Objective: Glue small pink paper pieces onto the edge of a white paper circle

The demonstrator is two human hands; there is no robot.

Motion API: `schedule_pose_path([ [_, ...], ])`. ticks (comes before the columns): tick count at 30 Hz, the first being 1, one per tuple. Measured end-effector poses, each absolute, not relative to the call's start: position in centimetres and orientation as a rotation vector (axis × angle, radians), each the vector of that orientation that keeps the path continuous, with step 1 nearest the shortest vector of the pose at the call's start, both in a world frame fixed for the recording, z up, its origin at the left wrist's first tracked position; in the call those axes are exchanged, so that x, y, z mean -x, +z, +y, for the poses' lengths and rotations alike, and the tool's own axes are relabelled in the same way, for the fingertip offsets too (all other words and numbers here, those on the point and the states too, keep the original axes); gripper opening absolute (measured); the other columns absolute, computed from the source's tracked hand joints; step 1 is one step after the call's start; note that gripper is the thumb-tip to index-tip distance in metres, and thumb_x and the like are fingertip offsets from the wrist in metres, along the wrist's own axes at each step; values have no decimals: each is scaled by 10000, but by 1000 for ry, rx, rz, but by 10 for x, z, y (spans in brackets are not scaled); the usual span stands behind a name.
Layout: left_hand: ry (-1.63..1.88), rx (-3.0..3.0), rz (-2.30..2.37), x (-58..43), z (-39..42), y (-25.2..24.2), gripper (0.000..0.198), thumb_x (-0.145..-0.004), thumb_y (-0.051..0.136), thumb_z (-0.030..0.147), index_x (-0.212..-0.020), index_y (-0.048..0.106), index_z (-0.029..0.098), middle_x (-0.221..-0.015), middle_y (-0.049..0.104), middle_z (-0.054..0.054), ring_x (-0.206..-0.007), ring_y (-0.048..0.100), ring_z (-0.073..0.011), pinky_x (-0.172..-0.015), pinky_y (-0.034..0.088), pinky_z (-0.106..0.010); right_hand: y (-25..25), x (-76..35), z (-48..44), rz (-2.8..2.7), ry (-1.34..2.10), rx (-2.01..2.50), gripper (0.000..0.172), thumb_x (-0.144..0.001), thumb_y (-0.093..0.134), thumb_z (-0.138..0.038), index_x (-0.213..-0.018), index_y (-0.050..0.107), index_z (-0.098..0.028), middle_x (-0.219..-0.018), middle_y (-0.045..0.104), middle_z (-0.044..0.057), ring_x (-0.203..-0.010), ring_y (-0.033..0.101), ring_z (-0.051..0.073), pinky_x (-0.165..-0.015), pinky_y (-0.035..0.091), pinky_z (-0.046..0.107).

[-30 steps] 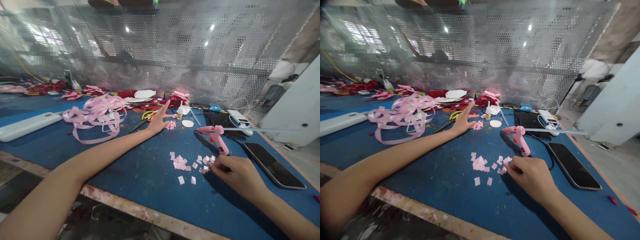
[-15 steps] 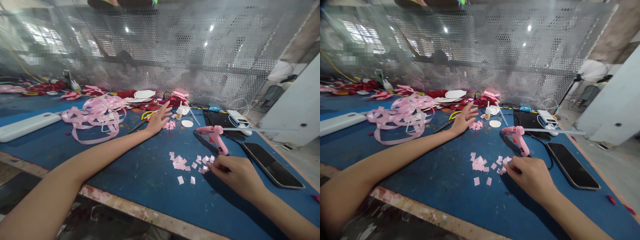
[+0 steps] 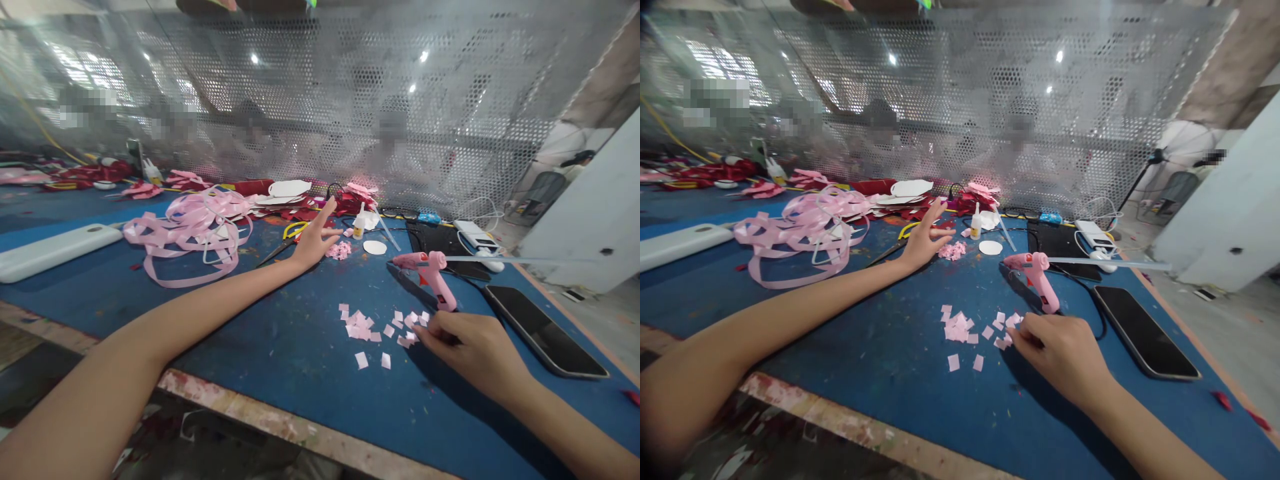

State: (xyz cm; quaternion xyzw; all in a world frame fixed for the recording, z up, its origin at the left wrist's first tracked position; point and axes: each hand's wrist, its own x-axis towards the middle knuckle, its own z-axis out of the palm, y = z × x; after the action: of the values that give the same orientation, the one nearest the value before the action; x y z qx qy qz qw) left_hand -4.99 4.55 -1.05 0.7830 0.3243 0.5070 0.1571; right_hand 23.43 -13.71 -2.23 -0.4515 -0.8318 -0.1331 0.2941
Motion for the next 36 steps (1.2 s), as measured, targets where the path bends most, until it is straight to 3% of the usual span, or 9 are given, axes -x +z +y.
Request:
schedule_pose_path([
  [8, 1460, -2262, 906, 49, 45, -10, 796, -815, 629, 215, -1461, 189, 365, -1457, 428, -78, -980, 681, -209, -990, 503, -434, -22, -234, -137, -2210, -337, 1194, 368, -880, 528, -352, -551, 484, -195, -439, 444, -54, -411, 387, 71, -471, 263, 237],
  [13, 1440, -2272, 884, 50, 45, -12, 855, -774, 651, 160, -1460, 186, 370, -1459, 405, -101, -823, 693, -139, -841, 584, -345, -22, -234, -137, -2216, -352, 1202, 371, -878, 523, -362, -549, 485, -196, -444, 441, -52, -413, 373, 73, -465, 256, 228],
  [17, 1422, -2271, 856, 50, 48, -14, 850, -753, 617, 108, -1452, 210, 371, -1485, 353, -100, -1012, 653, -189, -717, 607, -254, -22, -234, -137, -2211, -360, 1188, 372, -878, 520, -355, -544, 485, -196, -441, 438, -49, -412, 368, 77, -467, 255, 234],
  [21, 1429, -2281, 803, 50, 51, -16, 849, -747, 552, 52, -1446, 217, 396, -1520, 276, -65, -1228, 533, -255, -799, 606, -278, -23, -235, -137, -2216, -343, 1206, 371, -881, 519, -362, -551, 484, -197, -449, 443, -50, -418, 381, 78, -472, 259, 236],
  [28, 1448, -2318, 771, 51, 53, -17, 939, -703, 448, -42, -1455, 163, 443, -1572, 130, 10, -1359, 366, -321, -856, 602, -338, -23, -235, -138, -2220, -327, 1196, 367, -884, 523, -362, -561, 473, -196, -449, 437, -56, -416, 389, 77, -477, 263, 238],
  [33, 1481, -2327, 771, 52, 53, -15, 939, -690, 403, -78, -1440, 212, 454, -1572, 117, 69, -1439, 177, -295, -1031, 482, -421, -23, -235, -137, -2224, -346, 1207, 371, -884, 523, -362, -557, 469, -196, -449, 439, -57, -419, 385, 76, -478, 258, 237],
  [36, 1488, -2293, 760, 51, 53, -16, 919, -724, 462, -48, -1443, 197, 459, -1579, 89, 62, -1418, 235, -323, -931, 565, -387, -23, -235, -137, -2224, -338, 1214, 381, -885, 522, -365, -551, 457, -194, -447, 432, -58, -418, 380, 74, -480, 255, 239],
])
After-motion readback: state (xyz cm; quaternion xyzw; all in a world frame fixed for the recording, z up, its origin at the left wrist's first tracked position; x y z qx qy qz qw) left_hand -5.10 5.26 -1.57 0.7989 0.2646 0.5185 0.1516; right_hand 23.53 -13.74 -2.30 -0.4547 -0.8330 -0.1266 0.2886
